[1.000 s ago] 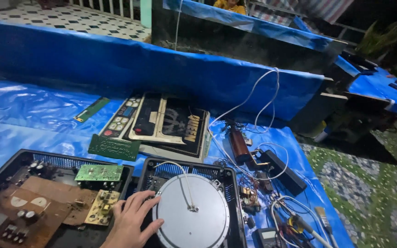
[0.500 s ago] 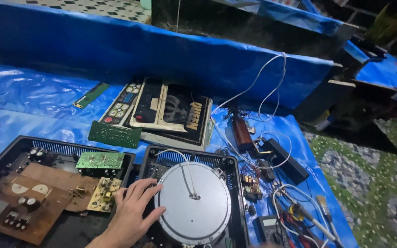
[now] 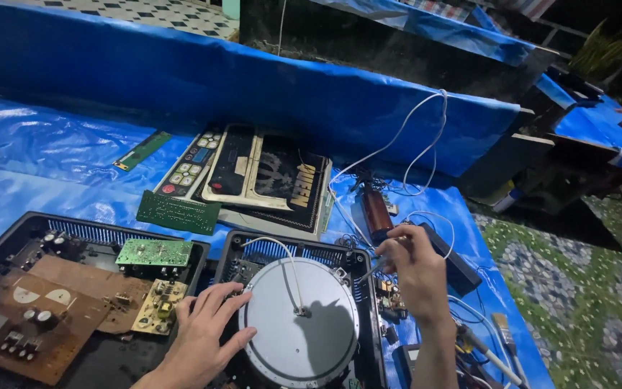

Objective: The person uses a screwdriver to unscrew and remove a circular metal component from an open electronic device chassis. The person then places the component aside and continues to manipulate the internal parts of the device.

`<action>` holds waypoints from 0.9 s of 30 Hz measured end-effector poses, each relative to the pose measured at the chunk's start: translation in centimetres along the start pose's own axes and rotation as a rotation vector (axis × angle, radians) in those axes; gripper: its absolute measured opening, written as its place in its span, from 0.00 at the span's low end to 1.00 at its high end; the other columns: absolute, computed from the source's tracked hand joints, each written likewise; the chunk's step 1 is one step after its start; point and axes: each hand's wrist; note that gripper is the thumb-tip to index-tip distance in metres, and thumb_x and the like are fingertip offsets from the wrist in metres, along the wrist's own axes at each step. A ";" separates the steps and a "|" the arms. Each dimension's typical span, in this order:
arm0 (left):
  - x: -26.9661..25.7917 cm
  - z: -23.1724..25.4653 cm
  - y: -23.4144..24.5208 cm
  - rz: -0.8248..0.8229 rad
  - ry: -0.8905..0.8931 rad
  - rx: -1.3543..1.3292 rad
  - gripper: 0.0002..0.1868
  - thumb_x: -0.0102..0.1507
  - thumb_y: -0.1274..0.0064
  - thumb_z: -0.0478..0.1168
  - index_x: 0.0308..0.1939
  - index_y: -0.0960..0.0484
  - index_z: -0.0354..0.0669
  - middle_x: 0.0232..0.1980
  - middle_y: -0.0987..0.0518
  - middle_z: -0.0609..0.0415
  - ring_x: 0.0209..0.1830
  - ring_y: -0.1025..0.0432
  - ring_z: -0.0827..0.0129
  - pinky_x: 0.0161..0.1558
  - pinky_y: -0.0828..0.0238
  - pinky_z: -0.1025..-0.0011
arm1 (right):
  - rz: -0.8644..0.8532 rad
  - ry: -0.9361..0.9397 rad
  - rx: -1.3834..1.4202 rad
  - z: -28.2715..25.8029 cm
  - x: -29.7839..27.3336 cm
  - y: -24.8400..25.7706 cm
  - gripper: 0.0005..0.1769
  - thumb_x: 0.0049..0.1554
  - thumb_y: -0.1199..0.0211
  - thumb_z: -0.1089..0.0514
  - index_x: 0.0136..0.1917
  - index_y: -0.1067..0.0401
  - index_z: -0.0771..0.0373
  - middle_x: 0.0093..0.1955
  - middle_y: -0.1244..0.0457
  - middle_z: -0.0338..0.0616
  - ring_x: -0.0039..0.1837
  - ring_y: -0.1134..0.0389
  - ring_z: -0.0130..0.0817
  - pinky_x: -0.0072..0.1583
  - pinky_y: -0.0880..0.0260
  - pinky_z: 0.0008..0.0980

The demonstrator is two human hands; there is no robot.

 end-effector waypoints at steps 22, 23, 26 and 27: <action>0.2 -0.2 -0.2 -0.004 0.004 -0.009 0.31 0.62 0.47 0.58 0.65 0.25 0.49 0.69 0.31 0.56 0.70 0.41 0.62 0.62 0.58 0.47 | -0.188 -0.141 0.026 2.1 1.5 -1.4 0.06 0.64 0.50 0.60 0.49 0.32 0.61 0.42 0.29 0.46 0.39 0.28 0.33 0.43 0.23 0.31; 0.2 -0.1 -0.1 0.003 0.003 -0.001 0.30 0.62 0.46 0.58 0.65 0.25 0.49 0.69 0.31 0.56 0.69 0.40 0.63 0.61 0.57 0.50 | -0.186 -0.135 0.026 2.1 1.4 -1.4 0.06 0.63 0.49 0.60 0.49 0.32 0.61 0.41 0.29 0.46 0.39 0.29 0.32 0.43 0.24 0.31; 0.2 0.1 0.1 0.009 0.003 -0.001 0.30 0.62 0.46 0.58 0.64 0.24 0.50 0.68 0.31 0.56 0.69 0.39 0.63 0.60 0.56 0.51 | -0.187 -0.126 0.025 2.1 1.5 -1.4 0.05 0.63 0.48 0.60 0.48 0.32 0.62 0.41 0.29 0.46 0.39 0.29 0.32 0.43 0.24 0.31; 0.2 0.2 0.2 0.008 0.004 -0.009 0.30 0.62 0.47 0.57 0.64 0.24 0.50 0.68 0.31 0.55 0.68 0.39 0.63 0.60 0.56 0.51 | -0.188 -0.122 0.023 2.1 1.5 -1.4 0.05 0.63 0.48 0.60 0.48 0.32 0.62 0.40 0.29 0.46 0.40 0.29 0.33 0.43 0.23 0.31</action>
Point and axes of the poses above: each hand's wrist, its own x-axis towards the middle knuckle, its own y-axis out of the back of the hand, z = x × y
